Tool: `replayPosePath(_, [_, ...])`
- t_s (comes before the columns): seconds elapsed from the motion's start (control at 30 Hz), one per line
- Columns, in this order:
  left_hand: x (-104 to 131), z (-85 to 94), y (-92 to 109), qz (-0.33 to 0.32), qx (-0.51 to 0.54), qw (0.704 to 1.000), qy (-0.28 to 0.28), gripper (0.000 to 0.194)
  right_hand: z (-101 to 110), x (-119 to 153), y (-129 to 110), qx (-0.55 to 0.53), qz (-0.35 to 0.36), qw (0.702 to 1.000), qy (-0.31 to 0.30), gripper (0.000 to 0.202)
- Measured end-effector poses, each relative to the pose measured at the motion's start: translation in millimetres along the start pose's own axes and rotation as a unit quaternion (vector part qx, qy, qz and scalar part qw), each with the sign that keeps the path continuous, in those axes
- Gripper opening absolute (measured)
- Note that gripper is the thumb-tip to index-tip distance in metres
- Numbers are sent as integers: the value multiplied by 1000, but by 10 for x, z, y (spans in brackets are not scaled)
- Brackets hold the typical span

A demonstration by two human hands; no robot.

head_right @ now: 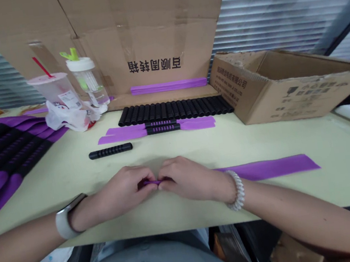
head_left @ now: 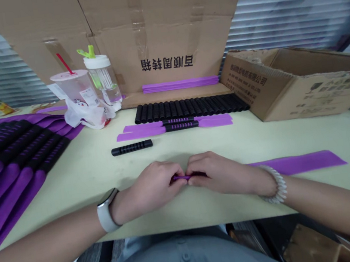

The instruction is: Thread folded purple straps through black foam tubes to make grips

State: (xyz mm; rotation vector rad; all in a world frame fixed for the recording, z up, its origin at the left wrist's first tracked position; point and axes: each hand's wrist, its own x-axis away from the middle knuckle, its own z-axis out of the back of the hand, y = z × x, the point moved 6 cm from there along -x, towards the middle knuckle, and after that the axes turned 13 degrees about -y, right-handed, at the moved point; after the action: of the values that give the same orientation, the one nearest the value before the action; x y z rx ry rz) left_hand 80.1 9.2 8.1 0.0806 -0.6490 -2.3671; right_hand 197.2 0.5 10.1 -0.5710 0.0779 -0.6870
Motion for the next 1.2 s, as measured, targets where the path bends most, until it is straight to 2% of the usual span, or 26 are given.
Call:
replayPosePath(0.33, [-13,69,-102,39,109,993,-24,11,50,7,18,29,-17,999,2,16])
replayPosePath(0.57, [-14,17,-49,29,96,995,-11,11,-25,-17,-4,14,11,999,32,14])
replayPosePath(0.67, [-25,70,-57,-1,42,999,-22,13,-18,-9,-10,23,17,999,44,15])
replayPosePath(0.73, [-32,182,-154,-5,-41,999,4,19,7,-5,4,30,7,998,50,15])
replayPosePath(0.77, [-31,262,-240,11,-94,995,37,26,20,-5,15,32,0,998,51,15])
replayPosePath(0.8, [-27,343,-347,43,-145,986,73,32,32,-7,27,33,-7,998,51,15])
replayPosePath(0.87, [-16,455,-610,150,-221,958,107,43,51,-11,50,32,-17,998,48,16])
replayPosePath(0.93, [-10,479,-828,237,-240,937,91,50,64,-12,69,31,-22,998,47,17])
replayPosePath(0.97, [-10,468,-895,260,-237,933,77,51,68,-12,75,30,-23,998,46,17])
replayPosePath(1.03, [-28,431,-932,259,-225,938,53,48,71,-7,82,29,-23,998,44,17])
replayPosePath(1.2, [-76,410,-773,171,-228,957,53,32,59,6,89,35,-23,998,42,17])
